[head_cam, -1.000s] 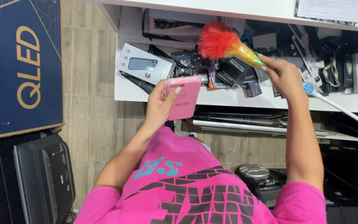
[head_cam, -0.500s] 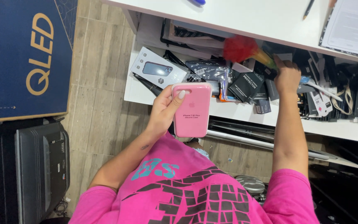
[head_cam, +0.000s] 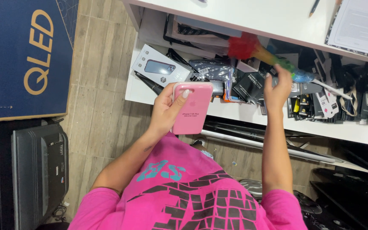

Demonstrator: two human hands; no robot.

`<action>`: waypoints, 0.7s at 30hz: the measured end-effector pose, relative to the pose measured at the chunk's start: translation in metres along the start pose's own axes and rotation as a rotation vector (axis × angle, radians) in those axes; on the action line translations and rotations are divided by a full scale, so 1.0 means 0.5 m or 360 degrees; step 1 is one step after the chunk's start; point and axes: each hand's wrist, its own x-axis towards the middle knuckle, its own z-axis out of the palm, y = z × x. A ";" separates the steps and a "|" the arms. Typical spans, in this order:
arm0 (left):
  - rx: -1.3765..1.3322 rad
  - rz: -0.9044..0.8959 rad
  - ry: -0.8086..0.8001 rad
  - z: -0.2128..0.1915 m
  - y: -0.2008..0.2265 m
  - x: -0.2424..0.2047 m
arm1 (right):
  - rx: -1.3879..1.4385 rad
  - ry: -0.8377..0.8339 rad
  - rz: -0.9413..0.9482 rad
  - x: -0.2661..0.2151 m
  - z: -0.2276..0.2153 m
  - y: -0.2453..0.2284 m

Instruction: Cleaning and inspecting various phone cases using a duster and a small utility tool at a service desk.

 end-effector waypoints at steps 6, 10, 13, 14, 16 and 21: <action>0.0190 -0.0152 -0.0177 0.016 0.016 -0.008 | 0.2146 -0.1069 0.0353 -0.059 -0.183 -0.297; 0.0318 -0.0069 -0.0032 0.021 -0.011 -0.015 | 0.2384 -0.1410 0.0512 -0.100 -0.205 -0.396; 0.0196 0.0059 0.0141 0.031 0.010 -0.030 | 0.2306 -0.1340 0.0674 -0.127 -0.207 -0.436; 0.0127 0.0164 0.0184 0.038 0.029 -0.034 | 0.2269 -0.1304 0.0776 -0.137 -0.205 -0.443; 0.0066 0.0166 0.0138 0.012 0.004 -0.039 | 0.2284 -0.1294 0.0779 -0.127 -0.192 -0.412; -0.0170 -0.0040 -0.0035 -0.052 0.020 -0.033 | 0.2246 -0.1225 0.0560 -0.031 -0.241 -0.315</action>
